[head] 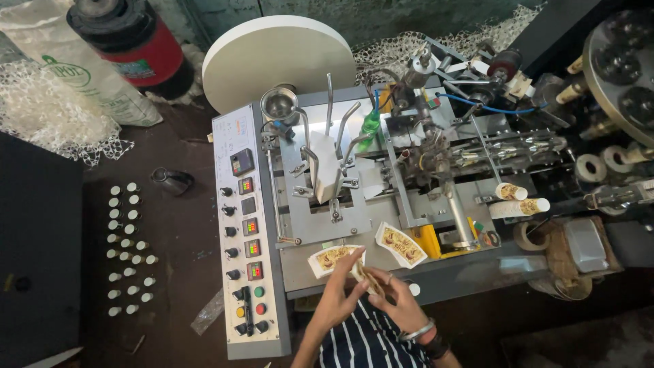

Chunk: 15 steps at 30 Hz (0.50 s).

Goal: Operating a paper cup or container forming machine by loading materials and collecting finished products.

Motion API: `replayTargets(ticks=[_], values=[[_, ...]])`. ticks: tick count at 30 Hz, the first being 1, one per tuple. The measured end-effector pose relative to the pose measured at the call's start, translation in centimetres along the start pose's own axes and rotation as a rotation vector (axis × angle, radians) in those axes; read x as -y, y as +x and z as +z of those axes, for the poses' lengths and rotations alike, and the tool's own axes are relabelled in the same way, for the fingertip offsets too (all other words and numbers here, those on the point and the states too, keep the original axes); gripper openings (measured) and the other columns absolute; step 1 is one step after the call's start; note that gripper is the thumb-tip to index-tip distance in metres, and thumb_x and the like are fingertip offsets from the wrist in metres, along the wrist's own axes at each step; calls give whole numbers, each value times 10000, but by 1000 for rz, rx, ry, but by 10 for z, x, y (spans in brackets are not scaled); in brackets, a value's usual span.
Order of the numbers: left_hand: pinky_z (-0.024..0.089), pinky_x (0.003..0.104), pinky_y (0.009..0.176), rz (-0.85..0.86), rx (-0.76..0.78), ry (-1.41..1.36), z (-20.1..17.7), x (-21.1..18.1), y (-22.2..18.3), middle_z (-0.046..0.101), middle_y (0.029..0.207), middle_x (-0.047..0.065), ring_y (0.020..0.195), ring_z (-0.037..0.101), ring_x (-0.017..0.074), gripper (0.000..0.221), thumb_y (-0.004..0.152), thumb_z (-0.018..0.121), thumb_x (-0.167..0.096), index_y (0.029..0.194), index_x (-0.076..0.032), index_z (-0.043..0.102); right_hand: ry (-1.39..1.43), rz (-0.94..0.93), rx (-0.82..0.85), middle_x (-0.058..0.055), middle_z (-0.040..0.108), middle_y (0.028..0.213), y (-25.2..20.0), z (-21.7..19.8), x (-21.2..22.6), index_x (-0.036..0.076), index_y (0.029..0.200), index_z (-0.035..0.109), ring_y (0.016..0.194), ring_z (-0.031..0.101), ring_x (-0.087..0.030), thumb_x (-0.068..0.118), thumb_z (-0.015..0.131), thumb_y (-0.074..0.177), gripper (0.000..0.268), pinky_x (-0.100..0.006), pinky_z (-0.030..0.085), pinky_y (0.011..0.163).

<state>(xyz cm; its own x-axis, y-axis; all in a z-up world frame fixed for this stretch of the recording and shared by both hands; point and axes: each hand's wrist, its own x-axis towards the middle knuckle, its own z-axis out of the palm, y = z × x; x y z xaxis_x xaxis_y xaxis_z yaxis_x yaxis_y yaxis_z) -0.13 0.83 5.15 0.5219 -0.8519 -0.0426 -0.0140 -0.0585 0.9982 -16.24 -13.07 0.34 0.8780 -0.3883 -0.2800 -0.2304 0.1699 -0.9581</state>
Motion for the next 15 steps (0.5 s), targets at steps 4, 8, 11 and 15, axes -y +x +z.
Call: replayTargets(ticks=[4, 8, 11, 15], values=[[423, 431, 1134, -19, 19, 21, -6, 3, 1, 545, 1431, 176, 1379, 510, 322, 559, 950, 713, -183, 1462, -98, 506, -50, -9, 8, -120, 594, 1456, -3, -2, 3, 33, 1456, 526, 1334, 582, -227, 272, 731, 907, 633, -385, 462, 1122], [514, 397, 1043, 174, -74, 148, -7, 23, -2, 688, 1176, 147, 1193, 659, 255, 251, 925, 772, -124, 1127, -64, 637, 7, 63, 19, -125, 574, 1470, -5, 4, -13, 55, 1510, 460, 1353, 563, -219, 302, 724, 894, 714, -365, 453, 1131], [541, 350, 959, 119, -103, 6, -6, 4, -5, 691, 1182, 126, 1145, 666, 212, 276, 882, 771, -69, 1101, -32, 608, 178, 117, 136, -116, 526, 1474, -6, 9, -24, 74, 1486, 408, 1354, 530, -183, 236, 808, 853, 766, -351, 447, 1126], [535, 302, 723, -279, -74, -166, -2, 6, -9, 688, 1057, 103, 860, 652, 173, 336, 869, 755, -46, 1180, -67, 629, -17, 290, -5, -116, 692, 1281, 1, 10, -1, 53, 1316, 565, 1149, 712, -193, 196, 851, 768, 635, -339, 577, 1011]])
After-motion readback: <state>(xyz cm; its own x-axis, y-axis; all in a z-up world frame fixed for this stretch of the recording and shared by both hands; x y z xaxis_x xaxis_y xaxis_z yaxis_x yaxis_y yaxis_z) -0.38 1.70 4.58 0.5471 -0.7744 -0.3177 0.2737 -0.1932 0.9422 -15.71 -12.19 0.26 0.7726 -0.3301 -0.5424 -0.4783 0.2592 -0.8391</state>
